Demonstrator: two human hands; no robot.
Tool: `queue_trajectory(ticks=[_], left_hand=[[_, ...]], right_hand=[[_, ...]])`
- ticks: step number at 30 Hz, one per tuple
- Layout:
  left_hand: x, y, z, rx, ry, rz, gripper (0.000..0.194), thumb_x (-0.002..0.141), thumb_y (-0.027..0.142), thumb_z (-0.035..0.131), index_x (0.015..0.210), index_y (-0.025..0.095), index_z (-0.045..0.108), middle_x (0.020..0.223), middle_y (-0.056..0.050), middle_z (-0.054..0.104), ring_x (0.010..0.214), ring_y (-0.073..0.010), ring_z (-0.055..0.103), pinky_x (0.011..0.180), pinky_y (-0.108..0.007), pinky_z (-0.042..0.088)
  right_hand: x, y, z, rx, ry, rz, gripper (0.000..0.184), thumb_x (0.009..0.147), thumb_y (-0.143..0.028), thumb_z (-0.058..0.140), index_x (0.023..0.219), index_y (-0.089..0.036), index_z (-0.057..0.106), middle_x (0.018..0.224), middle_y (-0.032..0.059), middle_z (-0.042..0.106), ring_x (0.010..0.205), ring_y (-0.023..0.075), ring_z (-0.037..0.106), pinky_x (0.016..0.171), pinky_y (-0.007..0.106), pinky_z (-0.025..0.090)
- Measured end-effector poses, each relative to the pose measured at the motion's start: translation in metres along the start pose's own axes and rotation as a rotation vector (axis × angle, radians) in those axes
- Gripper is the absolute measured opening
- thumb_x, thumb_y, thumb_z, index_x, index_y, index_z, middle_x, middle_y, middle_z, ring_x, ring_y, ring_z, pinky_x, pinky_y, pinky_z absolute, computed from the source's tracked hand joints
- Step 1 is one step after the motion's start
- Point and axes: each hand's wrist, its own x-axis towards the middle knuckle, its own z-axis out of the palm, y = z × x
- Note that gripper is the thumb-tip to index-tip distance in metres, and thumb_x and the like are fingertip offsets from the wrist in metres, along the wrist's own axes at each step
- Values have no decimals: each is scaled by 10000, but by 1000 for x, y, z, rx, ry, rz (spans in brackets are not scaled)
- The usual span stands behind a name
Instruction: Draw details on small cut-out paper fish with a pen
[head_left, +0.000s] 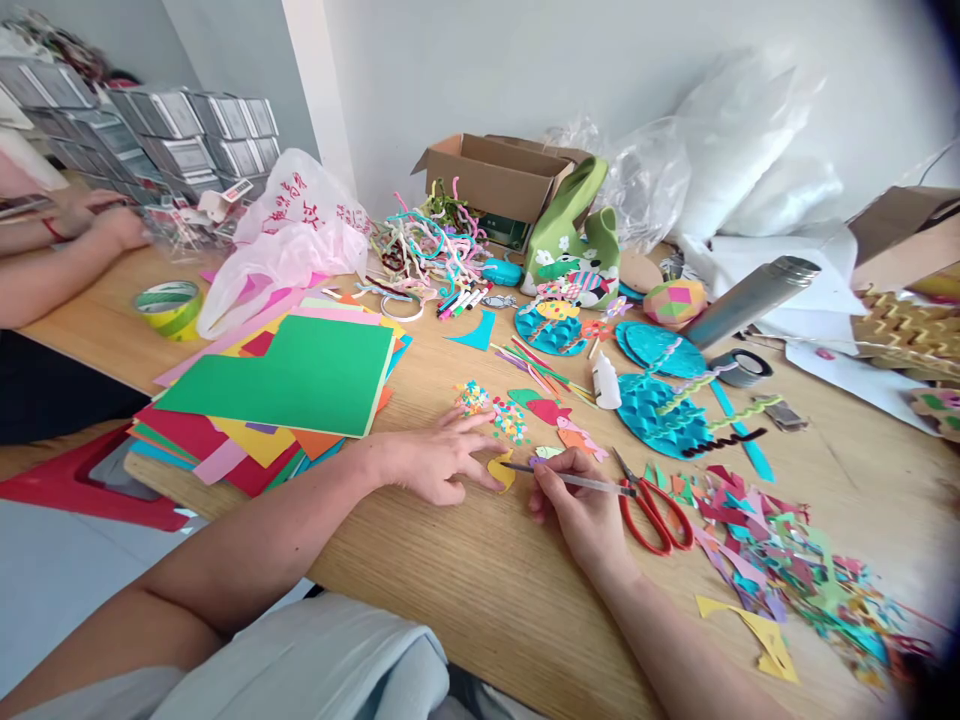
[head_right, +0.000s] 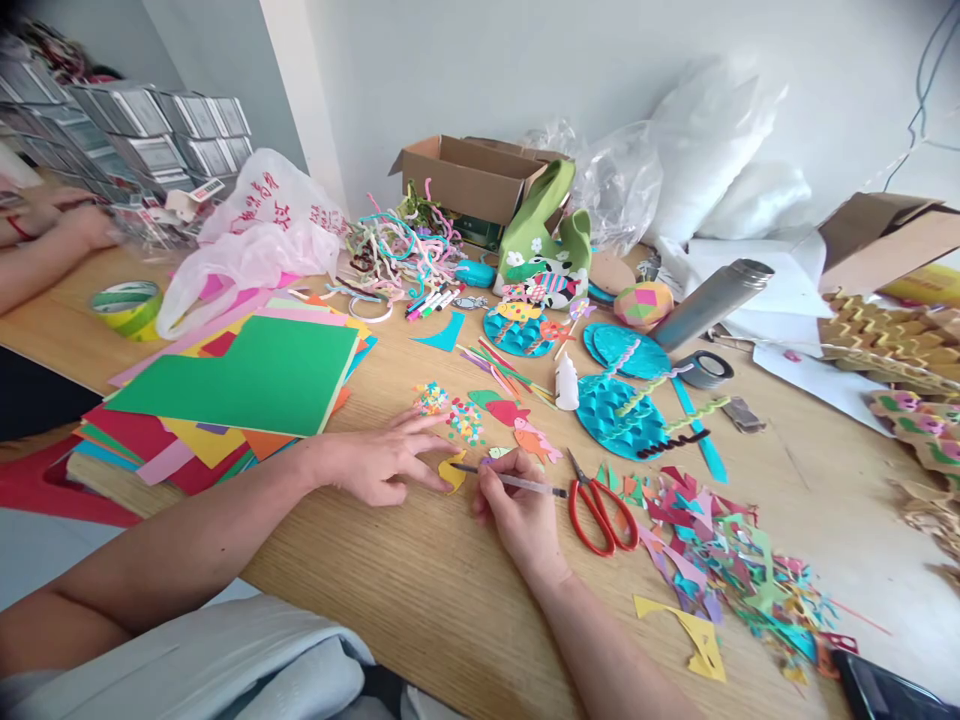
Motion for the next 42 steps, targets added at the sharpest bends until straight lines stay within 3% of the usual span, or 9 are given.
queue_trajectory(ticks=[8,16,31,42], left_hand=[[0,5,4,36,59,-10,497,855,187,577,1320,360,614,1577,-27,341,1499,-383,87,1176,-660,70],[-2,5,4,-28,53,-10,429,915,295,598,1341,351,595,1591,-34,318,1499,-405,52,1155,-699,52],[-3,6,-1,37,-22,-2,481,926,338,622,1399,350,532,1618,-42,252,1506,-382,-27,1171,-665,51],[-4,4,3,33,21,9,496,902,341,655,1387,352,546,1611,-42,270,1505,-391,-8,1172,-669,72]], right_hand=[[-1,0,1,-42,35,-9,399,789,-540,741,737,-212,519,489,-11,621,359,122,537,352,218,440],[1,0,2,1,2,-3,393,780,-515,760,733,-203,526,550,-5,644,400,124,571,373,228,474],[4,4,5,41,3,16,423,757,-561,749,740,-215,506,502,-18,632,384,129,566,374,227,468],[5,2,6,28,1,16,438,743,-582,747,732,-217,506,501,-13,630,397,137,578,374,230,476]])
